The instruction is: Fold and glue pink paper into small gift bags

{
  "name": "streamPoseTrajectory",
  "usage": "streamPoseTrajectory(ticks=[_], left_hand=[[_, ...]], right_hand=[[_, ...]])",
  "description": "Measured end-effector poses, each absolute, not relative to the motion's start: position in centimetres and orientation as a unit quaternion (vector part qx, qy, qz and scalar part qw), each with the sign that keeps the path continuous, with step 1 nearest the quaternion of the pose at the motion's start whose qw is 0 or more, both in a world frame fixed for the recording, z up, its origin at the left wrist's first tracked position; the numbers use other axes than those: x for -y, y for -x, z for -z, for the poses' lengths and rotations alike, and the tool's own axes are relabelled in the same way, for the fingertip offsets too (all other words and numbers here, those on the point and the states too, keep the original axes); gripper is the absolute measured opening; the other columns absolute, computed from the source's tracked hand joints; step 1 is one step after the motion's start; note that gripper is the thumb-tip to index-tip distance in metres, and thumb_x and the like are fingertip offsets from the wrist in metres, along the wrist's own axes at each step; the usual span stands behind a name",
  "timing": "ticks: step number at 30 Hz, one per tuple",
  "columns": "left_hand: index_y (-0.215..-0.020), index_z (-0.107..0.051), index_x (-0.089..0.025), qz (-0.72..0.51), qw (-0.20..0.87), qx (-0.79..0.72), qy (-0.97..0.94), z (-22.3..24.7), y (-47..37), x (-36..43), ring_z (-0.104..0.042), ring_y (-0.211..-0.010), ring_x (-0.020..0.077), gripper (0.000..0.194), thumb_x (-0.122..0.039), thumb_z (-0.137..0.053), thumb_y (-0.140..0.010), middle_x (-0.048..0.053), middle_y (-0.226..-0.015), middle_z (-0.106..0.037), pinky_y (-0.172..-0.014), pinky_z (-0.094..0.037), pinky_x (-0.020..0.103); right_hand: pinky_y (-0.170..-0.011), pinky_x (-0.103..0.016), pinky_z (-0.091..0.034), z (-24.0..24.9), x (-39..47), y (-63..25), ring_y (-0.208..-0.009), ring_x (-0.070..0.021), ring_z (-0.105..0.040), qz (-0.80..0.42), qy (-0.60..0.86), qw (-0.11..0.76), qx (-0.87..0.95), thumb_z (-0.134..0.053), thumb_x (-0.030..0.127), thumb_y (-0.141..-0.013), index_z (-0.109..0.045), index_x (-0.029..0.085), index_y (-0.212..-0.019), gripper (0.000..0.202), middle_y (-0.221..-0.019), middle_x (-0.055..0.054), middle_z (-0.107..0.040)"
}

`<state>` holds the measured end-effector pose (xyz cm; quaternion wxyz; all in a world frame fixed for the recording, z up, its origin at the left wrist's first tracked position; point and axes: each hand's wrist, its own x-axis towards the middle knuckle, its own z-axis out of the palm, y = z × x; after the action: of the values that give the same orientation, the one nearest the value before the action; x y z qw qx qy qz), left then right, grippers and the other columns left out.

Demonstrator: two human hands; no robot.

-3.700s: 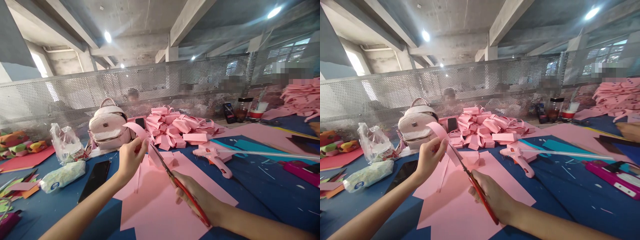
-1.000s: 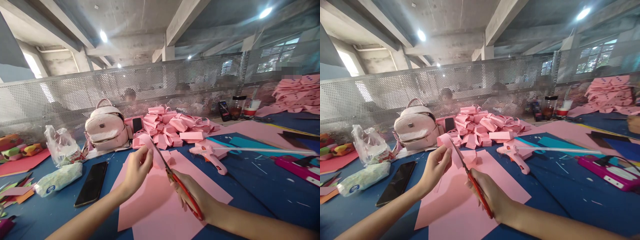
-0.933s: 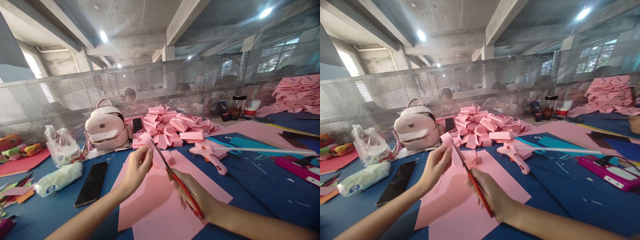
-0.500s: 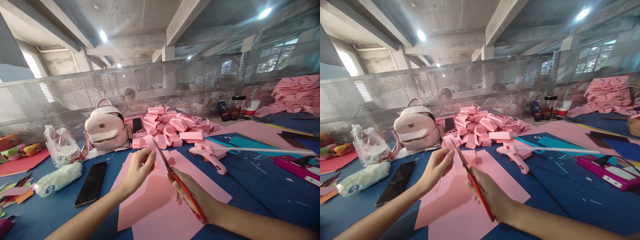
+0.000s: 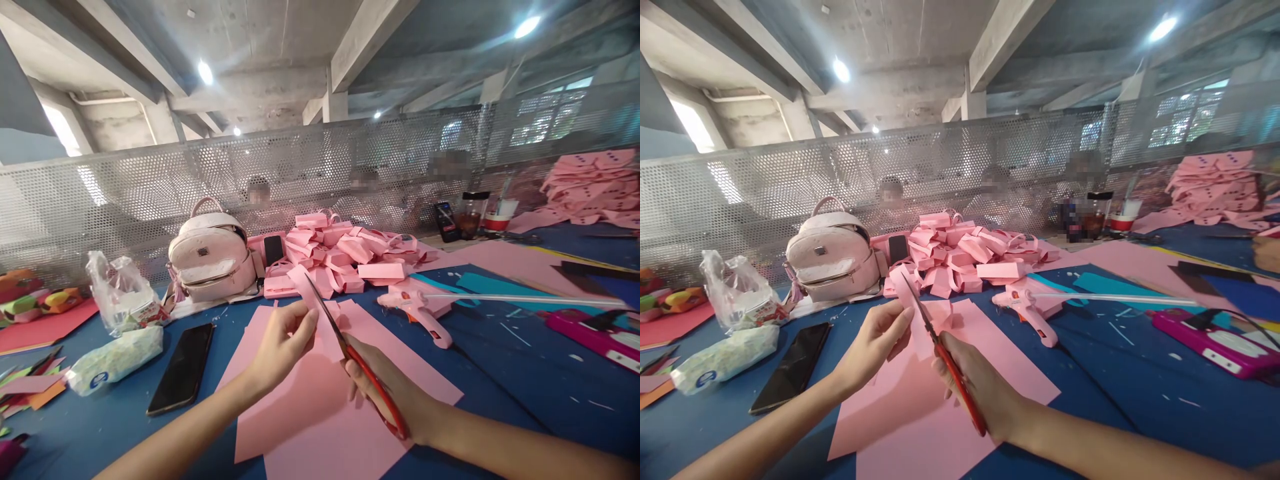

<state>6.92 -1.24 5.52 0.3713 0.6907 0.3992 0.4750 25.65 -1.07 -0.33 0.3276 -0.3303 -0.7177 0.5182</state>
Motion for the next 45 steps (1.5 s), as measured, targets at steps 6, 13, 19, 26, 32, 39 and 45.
streamPoseTrajectory(ticks=[6,13,19,26,32,39,45], left_hand=[[-0.061,-0.038,-0.022,-0.462,0.375,-0.403,-0.695,-5.7,-7.2,1.6,-0.031,-0.043,0.0077,0.05,-0.059,-0.047,-0.094,-0.007,-0.047,-0.037,-0.045,-0.024,0.023],[-0.062,-0.038,-0.022,-0.471,0.364,-0.405,-0.694,-5.7,-7.0,1.4,-0.032,-0.044,0.0077,0.053,-0.065,-0.048,-0.092,-0.007,-0.049,-0.035,-0.045,-0.027,0.023],[-0.062,-0.033,-0.024,-0.52,0.334,-0.419,-0.665,-5.6,-6.3,0.6,-0.026,-0.042,0.0073,0.054,-0.067,-0.042,-0.093,-0.008,-0.047,-0.034,-0.043,-0.023,0.022],[-0.057,-0.035,-0.023,-0.492,0.35,-0.414,-0.681,-5.1,-6.3,0.4,-0.029,-0.041,0.0073,0.056,-0.064,-0.045,-0.094,-0.007,-0.044,-0.035,-0.043,-0.021,0.023],[-0.057,-0.035,-0.023,-0.471,0.366,-0.407,-0.692,-5.1,-6.3,0.4,-0.028,-0.04,0.0066,0.056,-0.062,-0.044,-0.095,-0.008,-0.042,-0.035,-0.043,-0.02,0.023],[-0.059,-0.035,-0.022,-0.463,0.382,-0.401,-0.692,-4.9,-6.1,0.2,-0.028,-0.04,0.006,0.055,-0.061,-0.044,-0.096,-0.008,-0.045,-0.033,-0.043,-0.018,0.023],[-0.059,-0.035,-0.022,-0.459,0.397,-0.398,-0.688,-4.7,-6.0,0.2,-0.028,-0.04,0.0053,0.054,-0.06,-0.044,-0.096,-0.009,-0.046,-0.031,-0.042,-0.018,0.022]], right_hand=[[-0.045,-0.021,-0.039,1.1,1.0,-25.8,-0.047,-0.0092,-0.048,-0.518,0.325,0.335,0.717,-0.053,0.065,-0.092,-0.043,0.022,-0.084,0.045,-0.065,0.007,-0.047],[-0.041,-0.02,-0.038,1.6,1.0,-25.5,-0.045,-0.0088,-0.046,-0.527,0.353,0.339,0.695,-0.057,0.055,-0.093,-0.044,0.022,-0.082,0.037,-0.063,0.007,-0.045],[-0.044,-0.02,-0.04,1.1,1.2,-25.5,-0.046,-0.009,-0.047,-0.527,0.344,0.326,0.705,-0.058,0.06,-0.09,-0.044,0.022,-0.079,0.042,-0.064,0.007,-0.046],[-0.055,-0.026,-0.044,-0.3,1.7,-25.6,-0.055,-0.0118,-0.05,-0.522,0.33,0.328,0.715,-0.057,0.073,-0.082,-0.041,0.023,-0.08,0.053,-0.07,0.004,-0.048],[-0.051,-0.026,-0.041,-0.4,1.8,-25.6,-0.053,-0.0123,-0.049,-0.531,0.331,0.339,0.702,-0.056,0.082,-0.074,-0.04,0.023,-0.076,0.061,-0.07,0.003,-0.05],[-0.049,-0.024,-0.04,1.1,1.4,-25.8,-0.052,-0.0114,-0.048,-0.524,0.315,0.347,0.711,-0.057,0.075,-0.08,-0.041,0.023,-0.08,0.055,-0.069,0.003,-0.049],[-0.044,-0.021,-0.036,1.1,1.0,-25.6,-0.046,-0.0099,-0.043,-0.531,0.327,0.329,0.709,-0.054,0.063,-0.09,-0.046,0.022,-0.082,0.043,-0.059,0.006,-0.045]])
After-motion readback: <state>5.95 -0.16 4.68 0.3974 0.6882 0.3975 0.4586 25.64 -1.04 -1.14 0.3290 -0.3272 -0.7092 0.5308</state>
